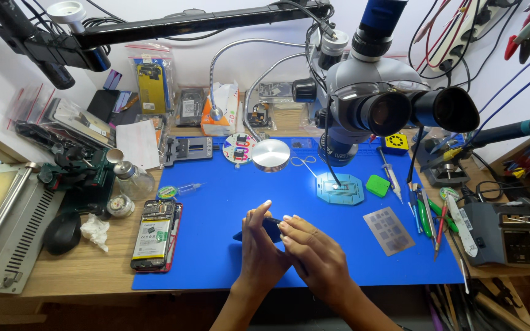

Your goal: The person uses a metal prying tool to separate the back cover from the frame of a smartphone. They carefully work the tool along the edges of the device to release the adhesive seal and eventually lift the back panel away from the main body.

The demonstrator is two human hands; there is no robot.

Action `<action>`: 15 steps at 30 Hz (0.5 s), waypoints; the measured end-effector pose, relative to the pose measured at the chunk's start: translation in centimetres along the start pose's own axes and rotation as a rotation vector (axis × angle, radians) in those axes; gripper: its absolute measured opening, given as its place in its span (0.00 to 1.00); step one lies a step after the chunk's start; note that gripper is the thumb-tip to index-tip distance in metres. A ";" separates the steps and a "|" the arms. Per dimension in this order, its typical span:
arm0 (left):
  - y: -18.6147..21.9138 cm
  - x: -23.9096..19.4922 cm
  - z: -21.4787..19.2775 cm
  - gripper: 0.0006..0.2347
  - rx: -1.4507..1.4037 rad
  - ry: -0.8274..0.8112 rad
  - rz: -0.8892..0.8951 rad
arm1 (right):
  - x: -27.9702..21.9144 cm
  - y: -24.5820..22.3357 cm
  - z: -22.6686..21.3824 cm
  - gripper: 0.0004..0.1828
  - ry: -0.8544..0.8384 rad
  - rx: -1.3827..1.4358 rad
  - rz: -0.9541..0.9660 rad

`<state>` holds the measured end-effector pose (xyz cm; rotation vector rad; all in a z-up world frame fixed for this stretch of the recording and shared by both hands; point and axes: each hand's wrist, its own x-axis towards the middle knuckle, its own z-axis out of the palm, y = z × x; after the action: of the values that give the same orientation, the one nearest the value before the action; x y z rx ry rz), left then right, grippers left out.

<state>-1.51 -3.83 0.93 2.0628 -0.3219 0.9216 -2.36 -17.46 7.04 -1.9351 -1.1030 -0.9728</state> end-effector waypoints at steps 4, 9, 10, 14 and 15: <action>-0.5 0.0 0.5 0.24 -0.026 0.019 0.059 | -0.5 0.1 0.6 0.04 0.039 -0.087 0.020; -1.1 0.5 -0.3 0.30 0.083 -0.100 0.281 | -1.1 0.3 -0.6 0.09 0.129 0.269 0.476; -1.1 0.7 -0.5 0.30 0.083 -0.099 0.282 | -1.7 0.6 -0.5 0.09 0.130 0.268 0.476; -1.5 0.6 -0.5 0.31 0.243 -0.288 0.357 | -4.6 1.5 0.0 0.09 0.119 0.266 0.511; -1.8 0.3 -0.3 0.34 0.271 -0.351 0.343 | -5.3 1.7 0.2 0.08 0.119 0.269 0.554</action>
<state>-0.51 -2.49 0.21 2.4717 -0.7955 0.8304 -2.63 -19.92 2.06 -1.7892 -0.5440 -0.5883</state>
